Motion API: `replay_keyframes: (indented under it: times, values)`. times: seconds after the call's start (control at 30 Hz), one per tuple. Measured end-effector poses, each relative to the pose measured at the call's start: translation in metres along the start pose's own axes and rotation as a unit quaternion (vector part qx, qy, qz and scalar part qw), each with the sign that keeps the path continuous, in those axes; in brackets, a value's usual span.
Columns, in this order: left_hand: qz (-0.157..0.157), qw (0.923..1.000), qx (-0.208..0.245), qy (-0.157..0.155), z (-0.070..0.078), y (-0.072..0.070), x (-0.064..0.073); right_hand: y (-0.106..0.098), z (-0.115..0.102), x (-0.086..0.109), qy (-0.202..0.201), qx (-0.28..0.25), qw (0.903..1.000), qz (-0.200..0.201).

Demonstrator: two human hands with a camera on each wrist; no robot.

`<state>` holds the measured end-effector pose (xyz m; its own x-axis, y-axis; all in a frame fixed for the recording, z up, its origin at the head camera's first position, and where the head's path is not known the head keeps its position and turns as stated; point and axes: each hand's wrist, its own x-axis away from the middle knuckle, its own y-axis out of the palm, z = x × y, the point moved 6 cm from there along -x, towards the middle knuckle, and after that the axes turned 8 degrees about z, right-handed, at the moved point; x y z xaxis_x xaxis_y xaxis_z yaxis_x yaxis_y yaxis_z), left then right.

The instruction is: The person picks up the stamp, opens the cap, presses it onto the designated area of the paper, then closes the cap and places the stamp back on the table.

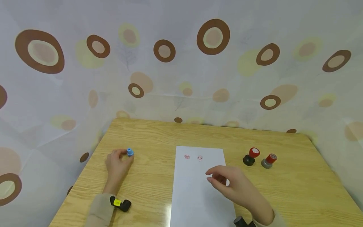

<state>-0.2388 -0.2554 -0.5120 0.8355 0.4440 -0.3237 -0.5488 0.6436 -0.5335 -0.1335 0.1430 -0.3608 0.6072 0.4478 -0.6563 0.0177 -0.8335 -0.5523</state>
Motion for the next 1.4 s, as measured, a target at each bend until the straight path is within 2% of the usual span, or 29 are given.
replay_keyframes:
  times: [0.2, 0.33, 0.5, 0.7, 0.8, 0.9, 0.97, 1.1, 1.17, 1.23, 1.33, 1.4]
  values:
    - [-0.009, 0.9997, -0.015, 0.017, 0.001, 0.001, 0.003, 0.004, 0.000, 0.004, 0.005, -0.010, 0.9999, -0.002]
    - [-0.004, 0.9998, -0.002, 0.020, 0.002, 0.002, 0.006, 0.005, -0.001, 0.006, 0.001, -0.013, 0.9999, -0.006]
    - [-0.010, 0.9981, 0.059, -0.010, 0.003, 0.003, 0.012, 0.006, -0.003, 0.006, -0.003, -0.017, 0.9998, -0.008]
    - [-0.029, 0.9923, 0.111, -0.046, 0.011, -0.004, 0.030, 0.008, -0.004, 0.005, 0.000, -0.019, 0.9998, -0.009]
    - [-0.021, 0.9898, 0.137, -0.031, 0.020, -0.009, 0.041, 0.010, -0.006, 0.004, 0.001, -0.023, 0.9996, -0.014]
    - [-0.020, 0.9846, 0.174, 0.004, 0.038, -0.014, 0.053, 0.010, -0.007, 0.004, -0.005, -0.026, 0.9995, -0.016]
    - [-0.024, 0.9791, 0.198, 0.041, 0.055, -0.016, 0.062, 0.011, -0.008, 0.005, -0.004, -0.027, 0.9995, -0.018]
    - [-0.033, 0.9594, 0.247, 0.132, 0.091, -0.017, 0.087, 0.013, -0.013, 0.004, 0.005, -0.024, 0.9995, -0.022]
    - [-0.048, 0.9441, 0.273, 0.178, 0.109, -0.013, 0.102, 0.016, -0.017, 0.004, 0.004, -0.022, 0.9995, -0.022]
    - [-0.072, 0.9263, 0.304, 0.210, 0.122, -0.006, 0.119, 0.021, -0.021, 0.004, 0.008, -0.018, 0.9994, -0.029]
    - [-0.114, 0.9006, 0.347, 0.235, 0.136, 0.008, 0.145, 0.032, -0.024, 0.004, 0.009, -0.029, 0.9982, -0.052]
    - [-0.141, 0.8885, 0.364, 0.241, 0.140, 0.019, 0.161, 0.042, -0.022, 0.006, 0.017, -0.042, 0.9964, -0.071]
